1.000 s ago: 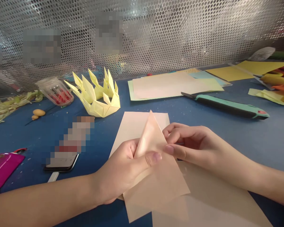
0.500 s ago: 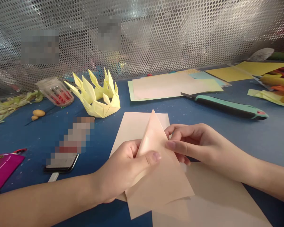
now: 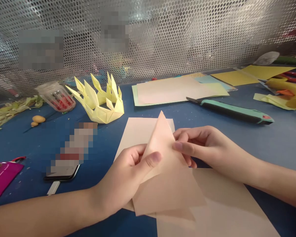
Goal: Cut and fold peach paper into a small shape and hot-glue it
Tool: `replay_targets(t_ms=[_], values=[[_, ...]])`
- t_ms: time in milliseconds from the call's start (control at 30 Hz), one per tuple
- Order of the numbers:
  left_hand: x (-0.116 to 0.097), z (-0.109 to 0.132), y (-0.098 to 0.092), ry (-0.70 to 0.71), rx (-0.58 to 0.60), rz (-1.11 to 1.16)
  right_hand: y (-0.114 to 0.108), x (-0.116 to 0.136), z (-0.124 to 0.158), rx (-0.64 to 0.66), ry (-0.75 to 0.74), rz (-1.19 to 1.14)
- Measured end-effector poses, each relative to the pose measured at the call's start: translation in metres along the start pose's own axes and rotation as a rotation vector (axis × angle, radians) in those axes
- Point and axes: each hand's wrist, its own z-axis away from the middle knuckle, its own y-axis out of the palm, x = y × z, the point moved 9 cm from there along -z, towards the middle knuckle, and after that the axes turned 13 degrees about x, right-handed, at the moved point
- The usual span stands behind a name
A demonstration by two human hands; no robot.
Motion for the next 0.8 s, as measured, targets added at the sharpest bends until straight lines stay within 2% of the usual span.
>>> replay_targets(t_ms=[100,200,333,600,800], values=[[0.000,0.003,-0.009,0.001,-0.109,-0.037,-0.005,0.005,0.001,-0.038,-0.057,-0.018],[0.001,0.003,-0.011,-0.002,-0.135,-0.036,-0.009,0.008,0.003,-0.064,-0.083,-0.025],[0.001,0.001,-0.012,0.011,-0.131,-0.024,-0.007,0.009,0.003,-0.049,-0.098,-0.086],[-0.002,0.001,-0.011,0.077,-0.102,0.031,0.001,-0.006,-0.004,0.110,-0.041,-0.273],[-0.001,0.001,-0.011,0.084,-0.082,0.050,-0.002,-0.011,-0.006,0.093,0.006,-0.333]])
